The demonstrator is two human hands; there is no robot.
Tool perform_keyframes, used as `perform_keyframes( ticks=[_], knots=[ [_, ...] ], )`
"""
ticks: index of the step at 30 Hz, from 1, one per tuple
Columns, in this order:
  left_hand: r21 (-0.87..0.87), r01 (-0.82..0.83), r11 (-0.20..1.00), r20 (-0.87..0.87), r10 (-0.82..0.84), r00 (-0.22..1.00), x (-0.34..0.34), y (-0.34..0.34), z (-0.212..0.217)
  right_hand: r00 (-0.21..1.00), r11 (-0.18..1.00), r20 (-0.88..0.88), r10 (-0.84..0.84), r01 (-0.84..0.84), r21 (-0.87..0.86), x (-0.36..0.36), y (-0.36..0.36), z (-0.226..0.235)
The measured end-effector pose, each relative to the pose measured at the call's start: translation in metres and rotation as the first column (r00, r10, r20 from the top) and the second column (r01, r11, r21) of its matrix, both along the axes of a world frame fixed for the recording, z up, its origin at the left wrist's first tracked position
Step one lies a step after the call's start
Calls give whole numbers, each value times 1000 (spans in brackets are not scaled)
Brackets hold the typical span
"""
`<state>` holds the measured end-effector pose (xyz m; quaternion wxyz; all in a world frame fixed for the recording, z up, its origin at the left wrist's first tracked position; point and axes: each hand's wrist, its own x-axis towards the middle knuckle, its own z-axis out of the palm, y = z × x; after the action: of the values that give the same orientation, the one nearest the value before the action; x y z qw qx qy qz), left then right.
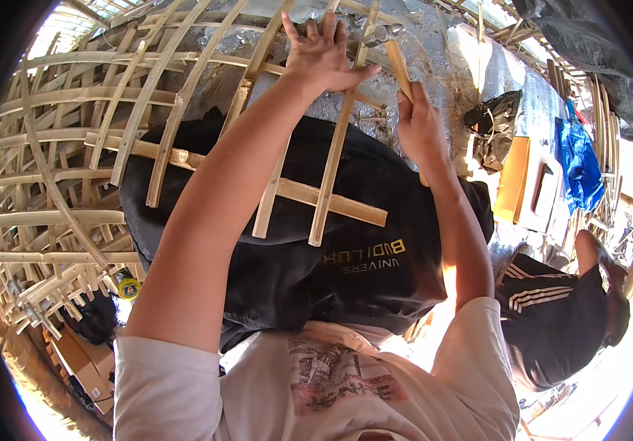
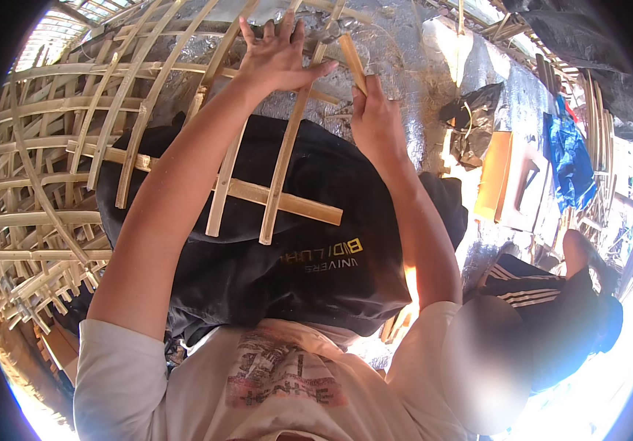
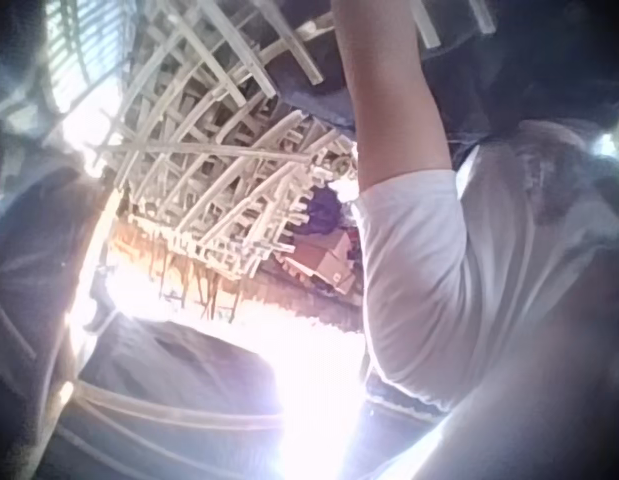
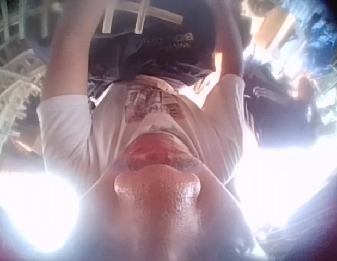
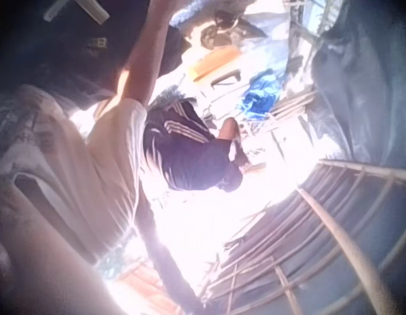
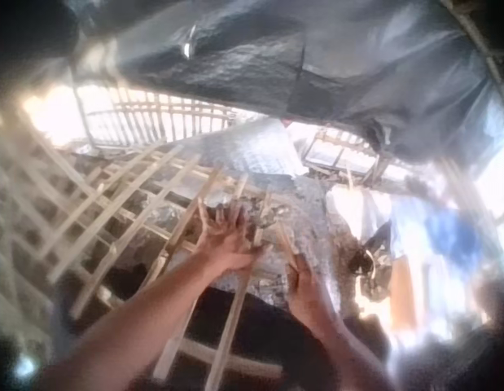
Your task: The person is using a hammer to secure thin wooden strips into a lattice pattern over a dark material on a curved surface.
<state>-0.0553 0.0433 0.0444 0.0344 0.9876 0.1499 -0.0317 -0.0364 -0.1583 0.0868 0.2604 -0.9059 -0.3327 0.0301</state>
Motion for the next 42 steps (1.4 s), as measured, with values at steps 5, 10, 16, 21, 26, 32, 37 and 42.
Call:
perform_keyframes(
  ticks=[5, 10, 16, 21, 26, 32, 37, 42],
  knots=[
    [53, -17, 998, -24, 18, 1000, 0, -1, 6, 961, 944, -86, -263, 275, 185, 0, 2, 17],
    [20, -16, 1000, -29, 17, 999, -2, -3, 7, 1000, 1000, -4, -3, 3, 21, 6, -1, 12],
    [13, -29, 999, -38, 29, 999, -5, -3, 17, 997, 990, -45, -64, 58, -126, -1, -2, 20],
    [-97, 37, 995, -111, -48, 993, -11, -3, 47, 983, 987, 124, -137, 125, 99, 7, -3, 19],
    [-192, 35, 981, -79, -51, 996, 1, 0, 19, 993, 993, -14, -116, 116, 12, 8, -4, 21],
    [-233, 53, 971, -127, -84, 988, -5, -2, 36, 997, 995, -37, -61, 58, -77, 9, -12, 10],
    [-254, -30, 967, -31, 22, 999, -17, 1, 26, 985, 985, -12, -172, 172, 33, 6, -2, 14],
    [-371, -24, 928, -30, 14, 999, -18, -6, 32, 991, 991, -30, -127, 126, -39, 11, -5, 24]
  ],
)
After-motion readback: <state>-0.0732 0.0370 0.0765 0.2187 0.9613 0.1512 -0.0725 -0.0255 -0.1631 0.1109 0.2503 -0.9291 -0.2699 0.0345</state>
